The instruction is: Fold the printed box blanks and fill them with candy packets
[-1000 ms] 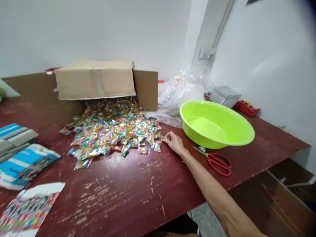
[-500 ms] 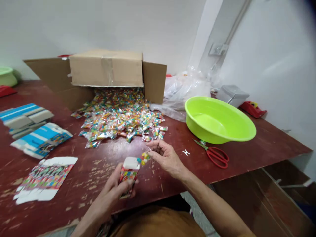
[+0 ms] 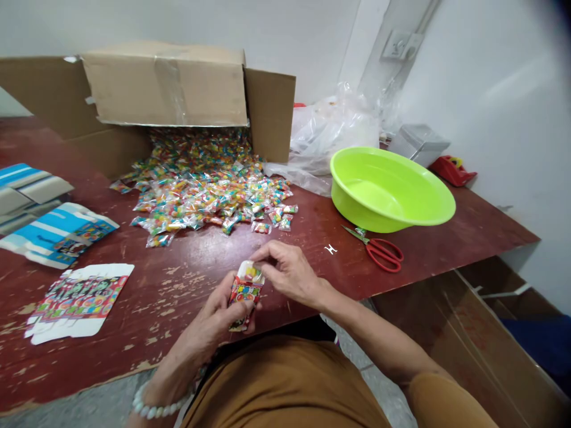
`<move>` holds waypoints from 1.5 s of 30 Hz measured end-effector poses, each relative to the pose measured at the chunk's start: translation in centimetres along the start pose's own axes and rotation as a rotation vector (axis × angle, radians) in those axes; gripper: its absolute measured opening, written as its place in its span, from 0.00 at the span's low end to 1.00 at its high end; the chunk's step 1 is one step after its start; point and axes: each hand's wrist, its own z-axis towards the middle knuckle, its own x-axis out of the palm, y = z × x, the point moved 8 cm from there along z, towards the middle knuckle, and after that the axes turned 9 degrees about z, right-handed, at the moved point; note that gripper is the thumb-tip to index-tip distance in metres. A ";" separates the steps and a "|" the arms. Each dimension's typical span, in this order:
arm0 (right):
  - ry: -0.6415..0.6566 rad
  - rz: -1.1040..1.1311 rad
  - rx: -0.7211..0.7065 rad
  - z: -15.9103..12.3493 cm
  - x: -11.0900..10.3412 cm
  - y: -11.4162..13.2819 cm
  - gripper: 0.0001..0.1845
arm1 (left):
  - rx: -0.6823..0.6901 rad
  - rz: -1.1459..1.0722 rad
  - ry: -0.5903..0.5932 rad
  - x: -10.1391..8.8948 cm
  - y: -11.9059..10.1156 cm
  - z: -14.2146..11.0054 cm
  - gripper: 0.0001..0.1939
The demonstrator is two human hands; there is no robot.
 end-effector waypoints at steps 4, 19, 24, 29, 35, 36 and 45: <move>0.016 0.057 0.050 -0.3 0.3 -0.9 0.06 | 0.028 -0.153 -0.109 -0.3 -0.4 0.3 0.21; 0.143 0.373 0.225 -0.9 2.7 -3.1 0.07 | -0.009 -0.151 -0.297 -0.9 0.3 1.1 0.21; 0.216 0.481 0.213 -1.3 2.8 -2.4 0.12 | -0.203 -0.233 -0.222 0.1 0.7 1.0 0.30; 0.203 0.133 -0.006 -0.6 2.2 -1.4 0.09 | -0.094 -0.259 -0.186 0.5 -0.3 1.7 0.15; 0.146 0.341 0.291 -1.3 2.4 -3.4 0.05 | 0.059 -0.170 -0.324 -0.8 -0.1 2.2 0.17; 0.148 0.419 0.351 -1.5 2.7 -3.8 0.05 | 0.067 -0.150 -0.312 -0.8 0.0 2.2 0.20; 0.220 0.597 0.424 -1.5 3.7 -4.6 0.06 | -0.137 -0.164 -0.182 -0.2 1.8 1.4 0.31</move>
